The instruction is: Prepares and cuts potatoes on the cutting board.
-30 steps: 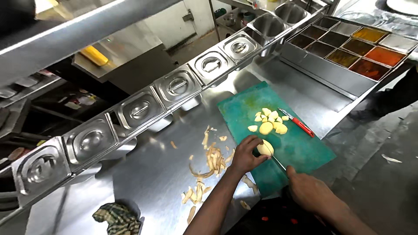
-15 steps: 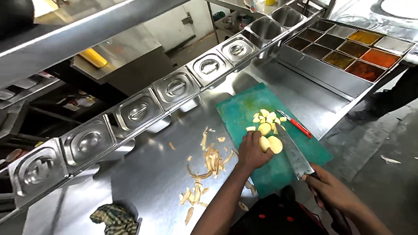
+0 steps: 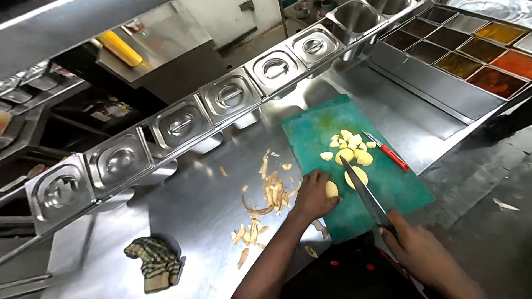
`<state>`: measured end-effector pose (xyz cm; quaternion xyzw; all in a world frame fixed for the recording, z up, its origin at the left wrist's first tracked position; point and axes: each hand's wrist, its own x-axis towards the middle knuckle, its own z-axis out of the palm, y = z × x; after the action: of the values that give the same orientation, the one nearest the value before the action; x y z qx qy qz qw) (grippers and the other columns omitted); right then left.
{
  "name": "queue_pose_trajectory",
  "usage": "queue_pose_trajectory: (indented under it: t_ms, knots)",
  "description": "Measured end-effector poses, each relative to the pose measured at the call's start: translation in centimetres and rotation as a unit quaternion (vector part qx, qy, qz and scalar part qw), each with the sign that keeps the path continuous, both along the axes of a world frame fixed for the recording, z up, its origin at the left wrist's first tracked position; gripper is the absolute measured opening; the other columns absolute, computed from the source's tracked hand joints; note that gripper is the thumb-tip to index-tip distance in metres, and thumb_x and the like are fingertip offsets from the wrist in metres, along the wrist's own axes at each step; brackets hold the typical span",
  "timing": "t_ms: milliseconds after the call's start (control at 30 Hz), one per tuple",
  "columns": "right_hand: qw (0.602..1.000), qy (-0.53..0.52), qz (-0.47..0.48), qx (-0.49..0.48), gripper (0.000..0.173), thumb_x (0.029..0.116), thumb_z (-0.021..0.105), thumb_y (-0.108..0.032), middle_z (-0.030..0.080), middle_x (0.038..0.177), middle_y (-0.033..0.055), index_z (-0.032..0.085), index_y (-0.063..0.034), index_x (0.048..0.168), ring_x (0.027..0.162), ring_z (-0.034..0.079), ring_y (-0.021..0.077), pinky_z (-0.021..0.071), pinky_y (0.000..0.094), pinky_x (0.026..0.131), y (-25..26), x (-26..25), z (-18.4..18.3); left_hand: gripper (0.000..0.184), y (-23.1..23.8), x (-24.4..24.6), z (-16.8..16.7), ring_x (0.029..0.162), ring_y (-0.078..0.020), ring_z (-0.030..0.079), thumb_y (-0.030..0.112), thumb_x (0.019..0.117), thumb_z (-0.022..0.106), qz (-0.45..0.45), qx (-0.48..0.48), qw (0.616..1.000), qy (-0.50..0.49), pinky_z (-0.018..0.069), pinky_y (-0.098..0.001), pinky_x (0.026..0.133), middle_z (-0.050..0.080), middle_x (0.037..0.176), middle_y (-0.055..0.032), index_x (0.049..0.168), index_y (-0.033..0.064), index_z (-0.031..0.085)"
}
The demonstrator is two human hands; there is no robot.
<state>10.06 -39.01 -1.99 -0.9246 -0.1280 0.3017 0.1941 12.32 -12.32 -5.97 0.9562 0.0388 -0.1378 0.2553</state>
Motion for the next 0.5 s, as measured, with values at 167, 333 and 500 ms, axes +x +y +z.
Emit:
queue_pose_trajectory:
  t_ms: [167,333,500]
  knots:
    - [0.994,-0.051,0.068,-0.070,0.035,0.1032,0.049,-0.037,0.068,0.077,0.0167,0.056,-0.0101,0.125,0.074,0.071,0.0428,0.0553,0.0583,0.061,2.3,-2.2,0.7,0.062,2.8,-1.8,-2.3,0.108,-0.0240,0.066,0.036,0.0790,0.088,0.023,-0.137,0.986,-0.088,0.0572,-0.0461,0.094,0.063,0.128,-0.0112,0.130,0.0103,0.063]
    - [0.977,-0.166,0.107,-0.083,0.027,0.0997,0.051,-0.030,0.064,0.065,0.0127,0.062,-0.0082,0.112,0.059,0.069,0.0388,0.0528,0.0531,0.048,3.1,-2.9,0.5,0.053,2.7,-1.5,-2.2,0.096,-0.0206,0.066,0.031,0.0766,0.091,0.027,-0.145,0.983,-0.108,0.0586,-0.0425,0.085,0.065,0.117,-0.0089,0.119,0.0100,0.067]
    - [0.970,-0.163,0.132,-0.122,0.024,0.0989,0.054,-0.027,0.065,0.068,0.0138,0.061,-0.0083,0.112,0.060,0.069,0.0388,0.0529,0.0528,0.049,3.5,-2.6,1.8,0.052,2.9,-1.0,-2.2,0.092,-0.0188,0.066,0.031,0.0744,0.093,0.027,-0.163,0.980,-0.109,0.0589,-0.0415,0.082,0.066,0.114,-0.0077,0.116,0.0098,0.069]
